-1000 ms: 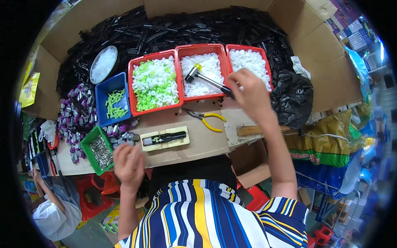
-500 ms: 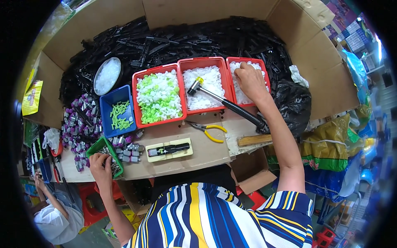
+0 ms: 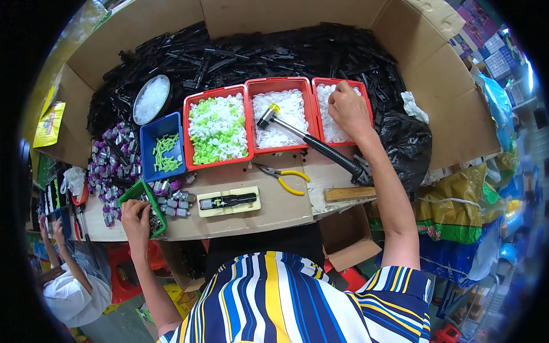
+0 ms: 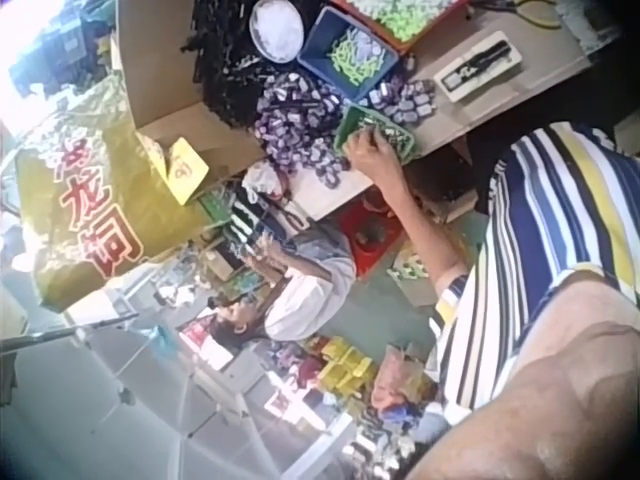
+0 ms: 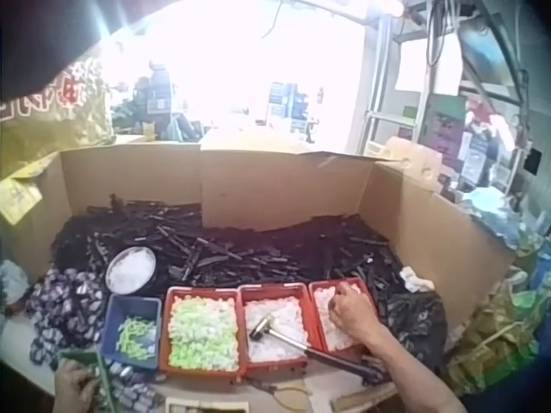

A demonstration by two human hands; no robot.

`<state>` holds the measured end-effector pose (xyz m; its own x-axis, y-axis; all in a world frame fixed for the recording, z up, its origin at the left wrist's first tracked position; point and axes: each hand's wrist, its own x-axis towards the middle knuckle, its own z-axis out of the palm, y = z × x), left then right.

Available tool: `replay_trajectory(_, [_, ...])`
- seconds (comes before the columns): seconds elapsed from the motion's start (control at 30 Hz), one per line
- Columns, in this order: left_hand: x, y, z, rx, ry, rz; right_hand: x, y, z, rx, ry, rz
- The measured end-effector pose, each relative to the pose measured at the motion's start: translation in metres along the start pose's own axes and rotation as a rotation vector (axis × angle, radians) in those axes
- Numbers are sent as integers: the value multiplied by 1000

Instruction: Assembling small plastic parts into a base unit using a hammer and pliers.

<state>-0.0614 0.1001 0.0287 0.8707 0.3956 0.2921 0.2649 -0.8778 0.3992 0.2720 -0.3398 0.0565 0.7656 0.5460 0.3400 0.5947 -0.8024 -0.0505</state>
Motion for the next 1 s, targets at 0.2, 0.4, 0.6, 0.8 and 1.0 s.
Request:
replay_trajectory(0.2, [-9,1,-12,6,105,11,-9,-9,-26,508,53,155])
replay_trajectory(0.4, [-16,60,-20,-182,269,53,-28,-82,-50,983,-44,174])
replay_trajectory(0.6, [-24,138,14,-415,296,242,-54,-150,-18,1522,-234,203])
replay_trajectory(0.8, [-28,164,32,-472,353,387,-71,-210,-9,1645,-360,176])
replay_trajectory(1.0, [-35,157,28,-323,437,480,-81,-227,-13,1786,-412,243])
